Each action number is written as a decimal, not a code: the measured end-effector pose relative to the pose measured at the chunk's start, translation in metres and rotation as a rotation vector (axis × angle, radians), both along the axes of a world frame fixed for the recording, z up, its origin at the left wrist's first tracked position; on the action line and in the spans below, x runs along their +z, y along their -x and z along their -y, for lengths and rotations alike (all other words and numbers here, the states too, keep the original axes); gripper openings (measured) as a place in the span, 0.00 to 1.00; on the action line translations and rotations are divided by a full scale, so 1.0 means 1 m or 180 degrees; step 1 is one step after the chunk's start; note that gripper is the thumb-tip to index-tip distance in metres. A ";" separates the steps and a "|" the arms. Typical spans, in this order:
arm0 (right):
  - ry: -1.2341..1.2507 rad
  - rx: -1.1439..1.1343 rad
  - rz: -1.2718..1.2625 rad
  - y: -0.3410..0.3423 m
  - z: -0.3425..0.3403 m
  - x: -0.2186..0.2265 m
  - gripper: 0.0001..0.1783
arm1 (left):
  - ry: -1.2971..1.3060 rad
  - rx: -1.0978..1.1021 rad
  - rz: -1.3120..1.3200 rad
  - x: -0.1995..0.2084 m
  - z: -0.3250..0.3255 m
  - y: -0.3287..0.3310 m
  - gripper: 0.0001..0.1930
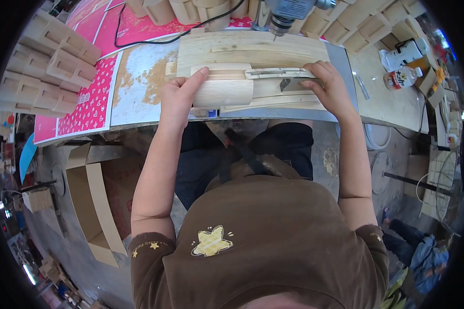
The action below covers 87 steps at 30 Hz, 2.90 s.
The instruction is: Drilling holes into cylindrical wooden blocks using a drill press.
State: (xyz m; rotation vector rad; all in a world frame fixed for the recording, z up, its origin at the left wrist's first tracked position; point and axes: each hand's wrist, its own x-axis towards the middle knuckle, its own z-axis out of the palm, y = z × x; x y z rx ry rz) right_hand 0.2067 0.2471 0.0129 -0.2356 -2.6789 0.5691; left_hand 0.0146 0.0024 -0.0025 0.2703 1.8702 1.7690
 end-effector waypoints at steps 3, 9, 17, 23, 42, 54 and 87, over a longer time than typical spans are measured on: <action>-0.0115 -0.0063 -0.0022 0.002 0.003 -0.003 0.18 | -0.0045 -0.0174 0.0066 -0.018 -0.015 -0.007 0.23; -0.0193 -0.0315 -0.0329 0.002 -0.006 -0.011 0.19 | -0.0450 -0.0505 -0.1304 -0.040 -0.042 -0.039 0.34; -0.0299 -0.0718 -0.0388 0.034 -0.033 -0.019 0.28 | 0.0802 -0.0281 -0.3775 -0.063 -0.069 -0.027 0.40; 0.0183 -0.0584 -0.0748 0.041 -0.019 -0.016 0.36 | 0.1099 -0.0380 -0.3758 -0.064 -0.057 -0.003 0.31; -0.0463 -0.1226 -0.1862 0.021 0.023 0.091 0.06 | 0.1050 -0.0308 -0.3848 -0.069 -0.052 0.000 0.28; -0.0955 -0.0743 -0.2627 0.027 0.000 0.019 0.02 | 0.1144 -0.0335 -0.3872 -0.064 -0.059 -0.002 0.28; -0.0405 -0.0664 -0.2851 0.036 0.000 0.066 0.07 | 0.1054 -0.0421 -0.3801 -0.067 -0.083 -0.024 0.28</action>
